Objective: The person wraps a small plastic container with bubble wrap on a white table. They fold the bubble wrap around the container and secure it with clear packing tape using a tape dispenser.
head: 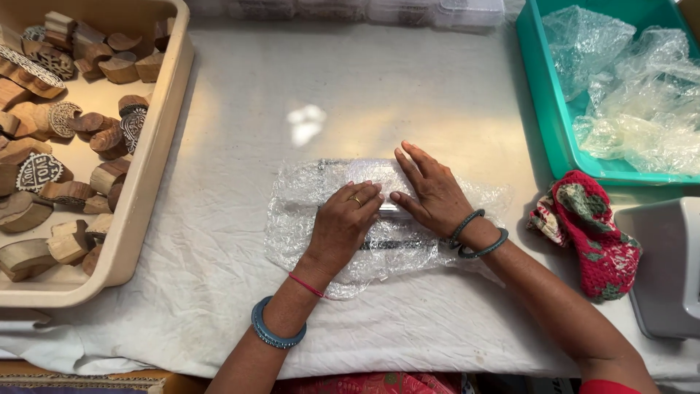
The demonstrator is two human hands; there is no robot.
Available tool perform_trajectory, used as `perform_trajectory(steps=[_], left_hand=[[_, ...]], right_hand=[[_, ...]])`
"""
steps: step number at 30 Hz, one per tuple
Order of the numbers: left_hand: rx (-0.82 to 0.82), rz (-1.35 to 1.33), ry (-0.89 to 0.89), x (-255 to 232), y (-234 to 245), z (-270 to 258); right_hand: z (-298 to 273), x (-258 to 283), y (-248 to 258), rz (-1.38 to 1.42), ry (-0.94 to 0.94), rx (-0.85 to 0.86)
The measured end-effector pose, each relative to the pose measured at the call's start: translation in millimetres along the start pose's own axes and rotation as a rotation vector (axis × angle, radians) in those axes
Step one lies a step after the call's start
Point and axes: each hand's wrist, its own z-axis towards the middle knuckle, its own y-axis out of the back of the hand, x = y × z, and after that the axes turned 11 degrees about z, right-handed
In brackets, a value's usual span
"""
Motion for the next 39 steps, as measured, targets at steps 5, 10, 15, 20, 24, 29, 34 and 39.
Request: perform_trajectory(steps=[5, 10, 15, 20, 24, 29, 34, 39], left_hand=[[0.037, -0.034, 0.0, 0.2, 6.8, 2.5], [0.121, -0.07, 0.007, 1.6, 17.1, 8.3], [0.215, -0.058, 0.034, 2.3, 19.5, 13.2], [0.26, -0.057, 0.035, 3.3, 23.0, 14.1], [0.406, -0.103, 0.088, 7.9, 33.8, 21.0], [0.544, -0.15, 0.147, 12.6, 36.9, 26.8], [0.617, -0.162, 0.162, 13.3, 42.0, 31.4], [0.614, -0.257, 0.151, 25.6, 33.4, 28.4]], right_hand=[[-33.9, 4.0, 34.0, -0.025, 0.003, 0.007], [-88.3, 58.8, 57.2, 0.064, 0.207, -0.071], [-135.9, 64.5, 21.8, 0.053, 0.294, 0.06], [-94.1, 68.7, 29.8, -0.12, 0.258, -0.042], [-67.4, 54.4, 33.0, -0.252, 0.172, -0.115], [-57.5, 72.5, 32.8, -0.203, 0.14, -0.069], [-64.5, 54.7, 21.1, -0.278, 0.149, -0.14], [-62.0, 49.9, 49.1, -0.091, 0.127, -0.123]])
